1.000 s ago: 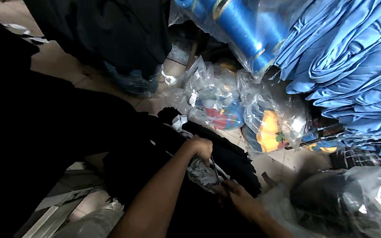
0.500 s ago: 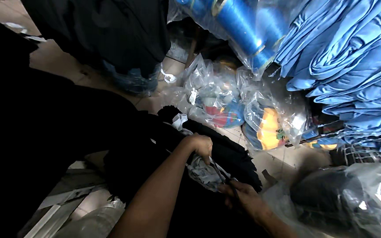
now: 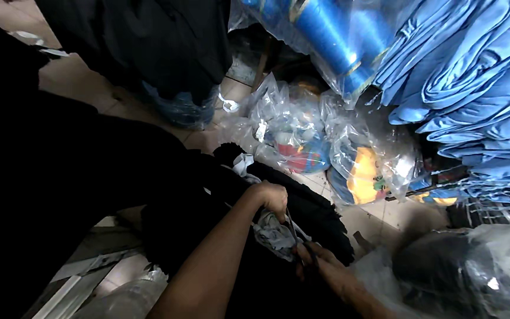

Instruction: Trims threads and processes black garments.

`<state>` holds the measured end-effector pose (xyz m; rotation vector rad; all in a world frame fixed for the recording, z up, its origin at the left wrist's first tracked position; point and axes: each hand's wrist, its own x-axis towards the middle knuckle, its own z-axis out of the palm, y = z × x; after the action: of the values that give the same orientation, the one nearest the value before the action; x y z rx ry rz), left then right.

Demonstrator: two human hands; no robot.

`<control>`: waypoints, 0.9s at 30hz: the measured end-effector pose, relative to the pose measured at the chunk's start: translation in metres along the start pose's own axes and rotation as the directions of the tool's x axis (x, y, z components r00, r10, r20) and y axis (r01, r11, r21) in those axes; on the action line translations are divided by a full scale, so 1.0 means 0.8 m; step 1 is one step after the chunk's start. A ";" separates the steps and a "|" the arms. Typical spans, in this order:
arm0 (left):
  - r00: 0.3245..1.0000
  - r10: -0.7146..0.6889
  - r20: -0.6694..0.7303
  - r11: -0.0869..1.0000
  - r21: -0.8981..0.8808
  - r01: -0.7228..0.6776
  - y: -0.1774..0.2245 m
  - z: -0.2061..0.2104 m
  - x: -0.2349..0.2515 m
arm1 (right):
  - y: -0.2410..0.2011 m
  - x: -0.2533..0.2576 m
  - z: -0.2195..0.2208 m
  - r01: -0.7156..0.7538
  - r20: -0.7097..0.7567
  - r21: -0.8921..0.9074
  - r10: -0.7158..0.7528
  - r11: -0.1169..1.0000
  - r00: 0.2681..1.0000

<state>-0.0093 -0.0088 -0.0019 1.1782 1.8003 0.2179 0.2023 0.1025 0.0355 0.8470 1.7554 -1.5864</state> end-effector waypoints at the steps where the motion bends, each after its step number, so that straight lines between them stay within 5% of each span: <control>1: 1.000 0.004 0.005 1.000 0.002 -0.004 0.000 0.000 0.000 | 0.001 0.001 0.000 0.010 0.004 -0.010 -0.010 1.000 1.000; 22: 0.998 0.021 -0.057 0.999 -0.040 -0.024 -0.009 0.008 0.005 | -0.007 -0.019 0.000 -0.019 -0.084 -0.047 0.015 0.999 0.996; 27: 0.999 0.010 -0.051 0.997 -0.076 -0.013 -0.007 0.004 0.002 | 0.006 -0.007 -0.005 -0.018 0.033 0.052 0.017 0.998 0.999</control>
<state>-0.0105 -0.0117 -0.0083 1.1382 1.8135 0.3235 0.2094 0.1068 0.0372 0.8540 1.6855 -1.6322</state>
